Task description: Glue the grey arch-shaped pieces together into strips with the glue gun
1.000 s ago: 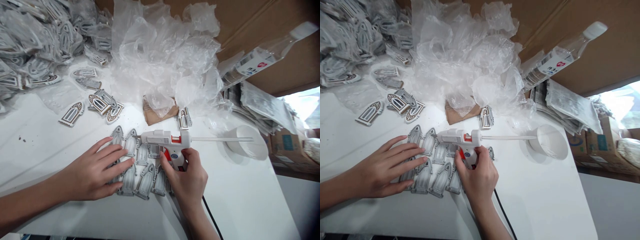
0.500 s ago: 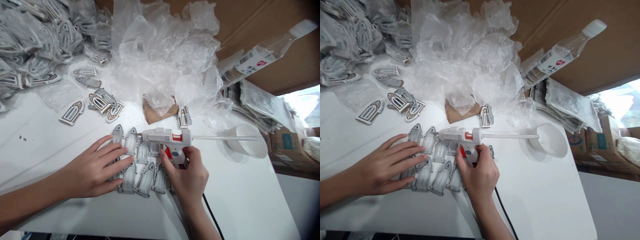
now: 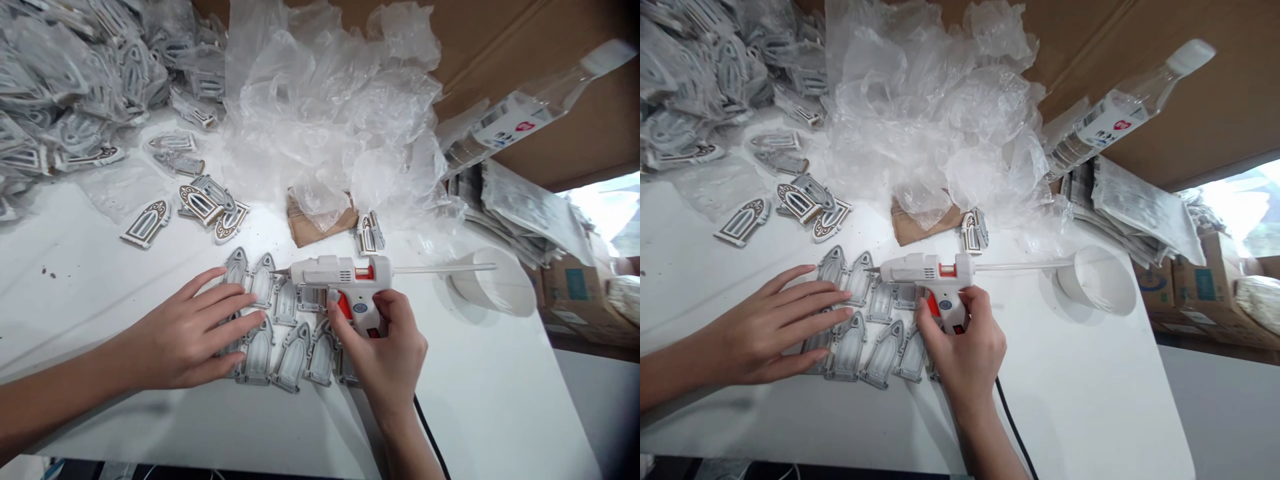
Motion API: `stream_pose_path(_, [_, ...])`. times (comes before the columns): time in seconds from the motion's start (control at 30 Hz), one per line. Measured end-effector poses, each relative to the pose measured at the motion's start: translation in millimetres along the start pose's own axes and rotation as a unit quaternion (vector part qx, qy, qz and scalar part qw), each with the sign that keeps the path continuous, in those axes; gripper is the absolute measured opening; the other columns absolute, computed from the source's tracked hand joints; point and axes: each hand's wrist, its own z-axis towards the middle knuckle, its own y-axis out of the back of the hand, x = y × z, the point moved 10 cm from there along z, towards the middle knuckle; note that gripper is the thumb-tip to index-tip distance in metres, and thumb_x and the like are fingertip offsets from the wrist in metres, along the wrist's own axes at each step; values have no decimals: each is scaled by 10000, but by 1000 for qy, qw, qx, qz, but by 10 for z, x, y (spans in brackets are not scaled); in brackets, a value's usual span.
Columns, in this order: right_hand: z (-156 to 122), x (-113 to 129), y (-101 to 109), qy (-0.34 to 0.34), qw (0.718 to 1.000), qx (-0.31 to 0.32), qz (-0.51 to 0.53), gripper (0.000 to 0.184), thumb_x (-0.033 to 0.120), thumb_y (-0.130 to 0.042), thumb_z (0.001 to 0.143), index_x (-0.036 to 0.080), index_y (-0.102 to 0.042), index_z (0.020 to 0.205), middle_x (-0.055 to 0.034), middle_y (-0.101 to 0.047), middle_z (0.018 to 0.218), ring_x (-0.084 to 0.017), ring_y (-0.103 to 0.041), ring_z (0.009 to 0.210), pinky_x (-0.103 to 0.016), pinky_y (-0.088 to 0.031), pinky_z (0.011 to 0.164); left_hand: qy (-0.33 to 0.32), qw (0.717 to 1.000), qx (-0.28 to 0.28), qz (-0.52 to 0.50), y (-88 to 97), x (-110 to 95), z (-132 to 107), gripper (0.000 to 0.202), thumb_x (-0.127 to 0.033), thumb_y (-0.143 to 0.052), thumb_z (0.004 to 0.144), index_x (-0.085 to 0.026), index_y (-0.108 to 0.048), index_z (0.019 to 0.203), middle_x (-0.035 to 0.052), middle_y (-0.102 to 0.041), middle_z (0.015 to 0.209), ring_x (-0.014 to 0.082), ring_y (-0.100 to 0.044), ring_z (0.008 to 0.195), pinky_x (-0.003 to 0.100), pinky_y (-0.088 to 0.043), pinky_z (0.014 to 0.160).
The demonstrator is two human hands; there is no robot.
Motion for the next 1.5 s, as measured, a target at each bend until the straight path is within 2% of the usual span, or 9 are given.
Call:
stream_pose_path(0.13, [2, -125, -49, -48, 998, 37, 14, 538, 607, -693, 688, 152, -552, 937, -10, -621, 763, -68, -528, 534, -161, -379, 475, -7, 1000, -22, -5, 67, -13, 4, 285, -262, -598, 894, -135, -625, 1148, 93, -680, 1188, 242, -592, 1132, 486, -308, 1144])
stream_pose_path(0.3, [9, -141, -55, -52, 997, 62, 6, 629, 645, -710, 610, 157, -559, 978, -26, -631, 791, -99, -553, 584, -188, -415, 514, -10, 999, -42, -12, 133, -30, -20, 240, -233, -620, 875, -143, -633, 1097, 70, -701, 1124, 226, -602, 1097, 472, -351, 1119])
stream_pose_path(0.57, [-22, -110, -104, -28, 995, 91, 2, 438, 488, -636, 664, 171, -525, 945, 9, -611, 745, -67, -507, 523, -173, -370, 481, -10, 999, -46, -4, 149, -27, -52, 219, -229, -611, 877, -159, -630, 1084, 50, -708, 1078, 199, -607, 1073, 446, -366, 1111])
stream_pose_path(0.9, [-73, -107, -196, -10, 991, 136, 13, 392, 427, -629, 705, 182, -529, 994, 20, -642, 775, -73, -532, 534, -178, -388, 500, -4, 999, -45, -9, 149, 1, -36, 197, -221, -606, 866, -166, -631, 1054, 48, -704, 1060, 199, -609, 1063, 441, -367, 1114])
stream_pose_path(1.23, [-86, -112, -206, 2, 991, 137, -5, 388, 419, -628, 712, 187, -528, 1007, 22, -647, 778, -80, -546, 545, -173, -384, 483, -15, 999, -43, -6, 171, -9, 1, 193, -208, -605, 867, -152, -635, 1049, 53, -708, 1041, 203, -617, 1034, 435, -382, 1077])
stream_pose_path(1.5, [-56, -17, -139, 39, 994, 100, -35, 364, 422, -626, 716, 181, -537, 974, 23, -628, 752, -77, -548, 544, -170, -386, 475, -2, 999, -33, -9, 138, 7, -16, 190, -201, -589, 871, -165, -633, 1052, 43, -698, 1059, 194, -612, 1053, 434, -368, 1102])
